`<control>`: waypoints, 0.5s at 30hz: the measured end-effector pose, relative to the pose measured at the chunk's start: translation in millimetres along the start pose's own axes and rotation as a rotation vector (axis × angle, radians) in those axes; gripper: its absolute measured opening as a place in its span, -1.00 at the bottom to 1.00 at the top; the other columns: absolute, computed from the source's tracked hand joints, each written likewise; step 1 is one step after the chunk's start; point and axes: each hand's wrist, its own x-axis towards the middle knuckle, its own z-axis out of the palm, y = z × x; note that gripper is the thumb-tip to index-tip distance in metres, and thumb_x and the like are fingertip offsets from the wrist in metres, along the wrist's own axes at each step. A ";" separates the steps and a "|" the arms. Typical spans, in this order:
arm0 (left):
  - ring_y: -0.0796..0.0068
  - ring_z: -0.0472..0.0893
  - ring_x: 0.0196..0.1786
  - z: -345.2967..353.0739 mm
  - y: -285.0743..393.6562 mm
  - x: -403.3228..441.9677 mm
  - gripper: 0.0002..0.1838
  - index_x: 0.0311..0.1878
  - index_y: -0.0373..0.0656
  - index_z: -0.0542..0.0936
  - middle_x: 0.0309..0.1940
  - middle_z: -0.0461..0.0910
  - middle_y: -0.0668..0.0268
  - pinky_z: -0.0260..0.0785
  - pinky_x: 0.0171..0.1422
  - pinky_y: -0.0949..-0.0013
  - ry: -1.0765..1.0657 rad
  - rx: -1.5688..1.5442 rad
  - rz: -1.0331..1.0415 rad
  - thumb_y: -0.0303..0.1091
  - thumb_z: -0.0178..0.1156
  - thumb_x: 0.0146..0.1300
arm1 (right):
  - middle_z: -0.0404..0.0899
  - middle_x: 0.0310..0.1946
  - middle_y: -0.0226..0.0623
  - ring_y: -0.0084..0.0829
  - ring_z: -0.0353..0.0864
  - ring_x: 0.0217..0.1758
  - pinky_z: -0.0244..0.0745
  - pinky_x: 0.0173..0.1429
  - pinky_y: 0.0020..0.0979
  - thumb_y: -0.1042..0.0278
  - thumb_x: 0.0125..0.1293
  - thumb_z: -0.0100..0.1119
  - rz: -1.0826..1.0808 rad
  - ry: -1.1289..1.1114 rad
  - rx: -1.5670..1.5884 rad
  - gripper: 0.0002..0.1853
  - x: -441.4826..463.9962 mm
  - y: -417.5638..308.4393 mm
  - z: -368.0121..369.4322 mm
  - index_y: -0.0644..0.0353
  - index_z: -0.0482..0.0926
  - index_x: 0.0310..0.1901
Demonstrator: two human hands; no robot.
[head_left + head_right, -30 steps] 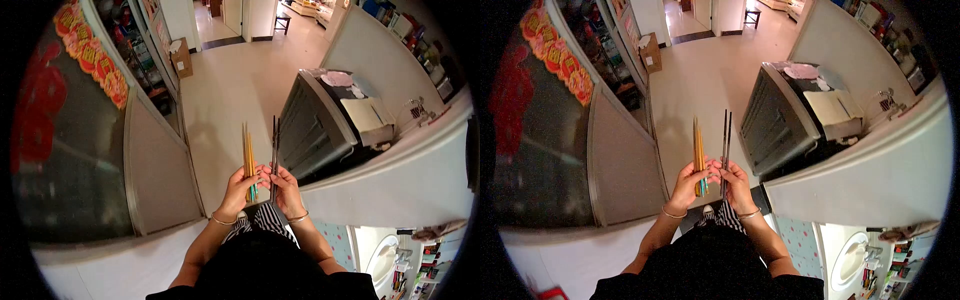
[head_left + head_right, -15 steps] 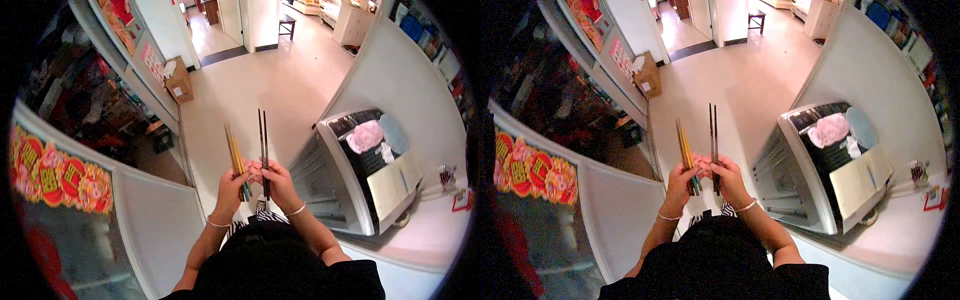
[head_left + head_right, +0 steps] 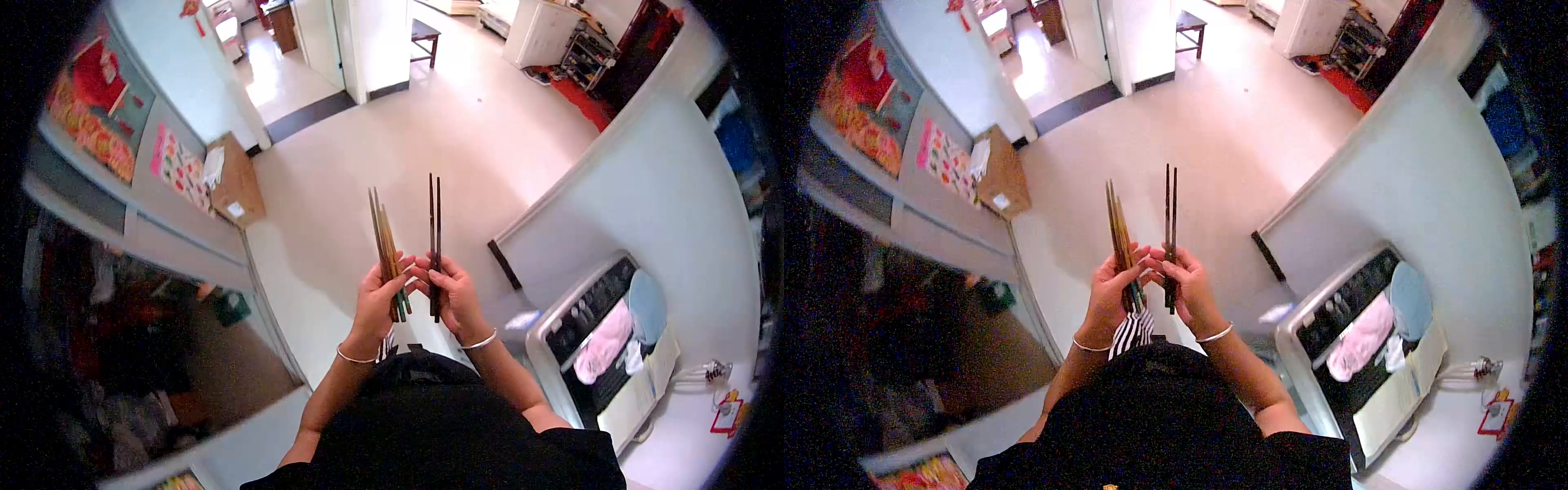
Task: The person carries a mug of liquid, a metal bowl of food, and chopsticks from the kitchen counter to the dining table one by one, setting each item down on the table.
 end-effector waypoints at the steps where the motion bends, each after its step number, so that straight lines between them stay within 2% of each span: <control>1: 0.33 0.57 0.12 1.3 13.0 28.9 -0.57 0.25 -0.30 0.34 0.13 0.52 0.11 0.49 0.16 0.29 -0.016 -0.009 -0.006 -0.55 0.12 0.32 | 0.55 0.03 -0.09 -0.28 0.61 0.07 0.57 0.16 -0.29 0.59 0.35 -0.03 -0.019 0.009 -0.010 -0.64 26.5 -8.8 6.6 0.33 0.37 0.18; 9: 0.33 0.57 0.13 40.5 71.3 242.3 -0.59 0.24 -0.29 0.37 0.13 0.51 0.12 0.49 0.19 0.28 -0.236 0.116 -0.224 -0.57 0.08 0.33 | 0.54 0.08 -0.09 -0.28 0.60 0.11 0.58 0.16 -0.28 0.59 0.36 -0.02 -0.177 0.189 0.110 -0.63 189.0 -87.2 11.9 0.29 0.37 0.19; 15: 0.32 0.56 0.14 62.7 61.5 380.0 -0.58 0.26 -0.27 0.36 0.16 0.50 0.11 0.50 0.19 0.26 -0.218 0.074 -0.265 -0.60 0.04 0.34 | 0.53 0.07 -0.08 -0.29 0.62 0.07 0.57 0.14 -0.31 0.59 0.36 -0.03 -0.201 0.247 0.116 -0.63 307.5 -148.1 -11.6 0.33 0.36 0.19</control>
